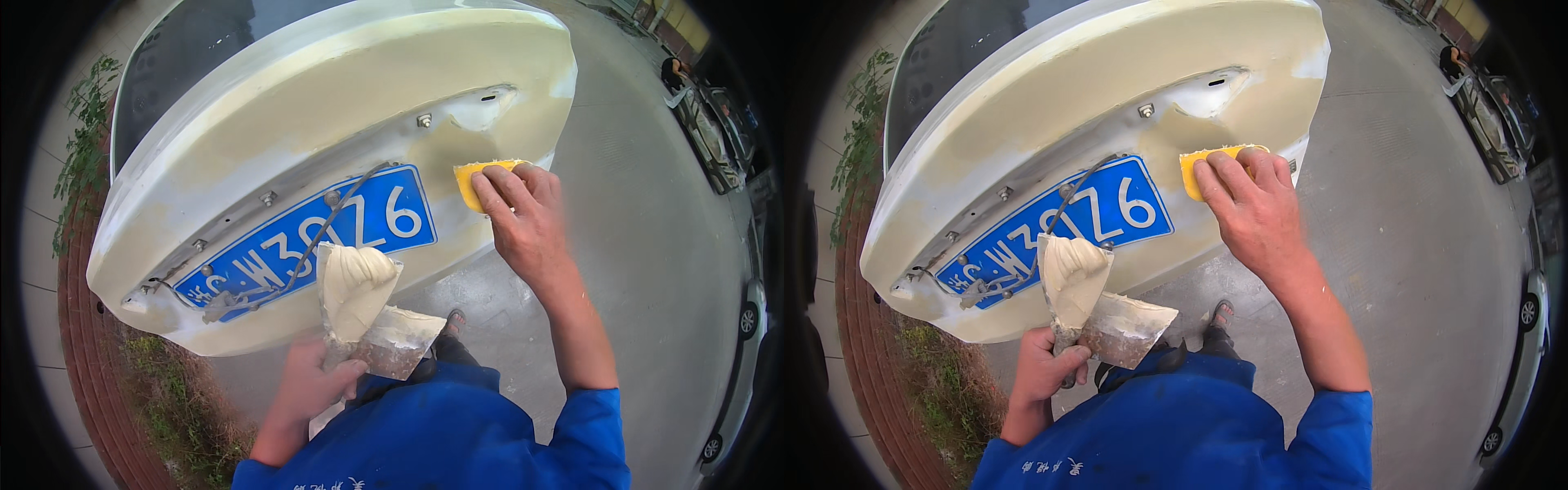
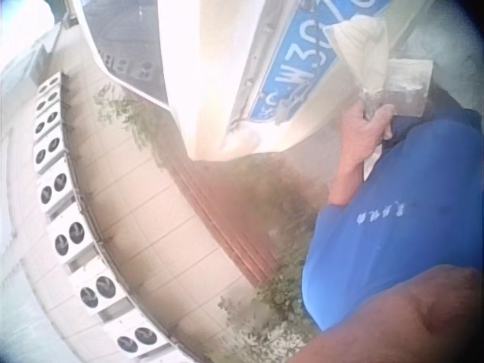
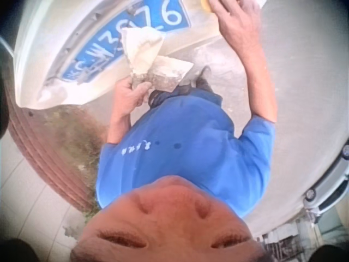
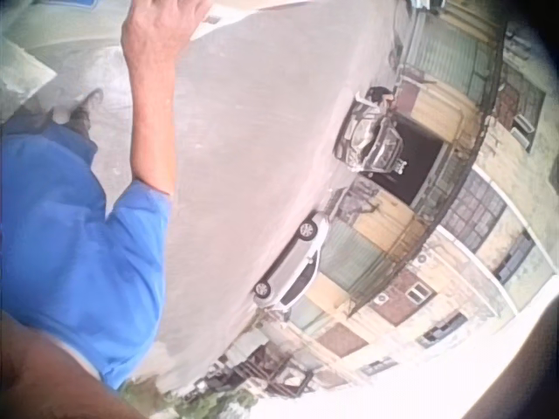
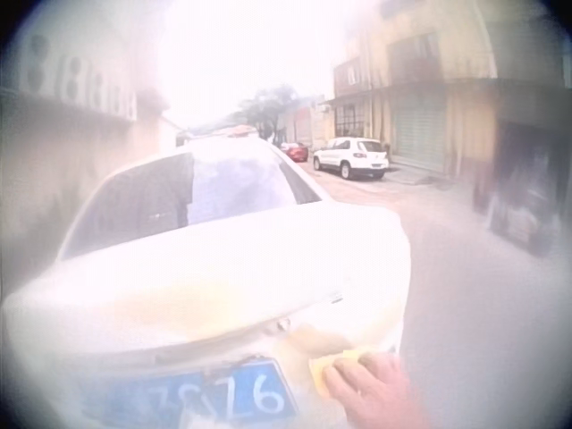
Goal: The person applies a white body filler to the rear bumper of a white sedan using a metal putty knife, then smooths and levels the filler with a yellow plastic scraper. The person repeatedly adds and spreads filler over the damaged area around the license plate.
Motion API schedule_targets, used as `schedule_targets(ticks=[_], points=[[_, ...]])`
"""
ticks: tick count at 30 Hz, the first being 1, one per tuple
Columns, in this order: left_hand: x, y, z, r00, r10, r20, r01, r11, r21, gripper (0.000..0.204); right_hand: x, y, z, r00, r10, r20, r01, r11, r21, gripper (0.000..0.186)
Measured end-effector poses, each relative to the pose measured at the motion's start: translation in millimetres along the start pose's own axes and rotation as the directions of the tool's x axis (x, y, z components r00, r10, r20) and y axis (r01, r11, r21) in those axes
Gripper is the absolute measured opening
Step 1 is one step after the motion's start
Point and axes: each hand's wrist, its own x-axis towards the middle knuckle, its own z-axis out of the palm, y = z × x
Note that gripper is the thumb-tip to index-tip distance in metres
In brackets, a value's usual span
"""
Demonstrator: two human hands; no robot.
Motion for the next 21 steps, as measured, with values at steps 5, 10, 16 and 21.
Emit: schedule_targets(ticks=[5,10,16,21], points=[[-15,-24,-20,0.998,-0.025,0.058,0.028,0.999,-0.039,0.008,19,-1,26,0.991,-0.129,0.026,0.132,0.978,-0.16,0.046],[-19,-43,-33,0.999,-0.034,0.033,0.038,0.989,-0.144,0.012,34,-12,18,0.98,-0.187,0.066,0.196,0.96,-0.202,0.042],[-12,-46,-38,1.0,0.003,-0.007,-0.005,0.986,-0.168,0.012,49,-6,18,0.917,-0.306,0.255,0.375,0.881,-0.289,0.035],[-13,-32,-41,0.975,-0.223,-0.017,0.223,0.974,-0.038,0.008,40,-4,15,0.924,-0.282,0.259,0.35,0.897,-0.271,0.034]])
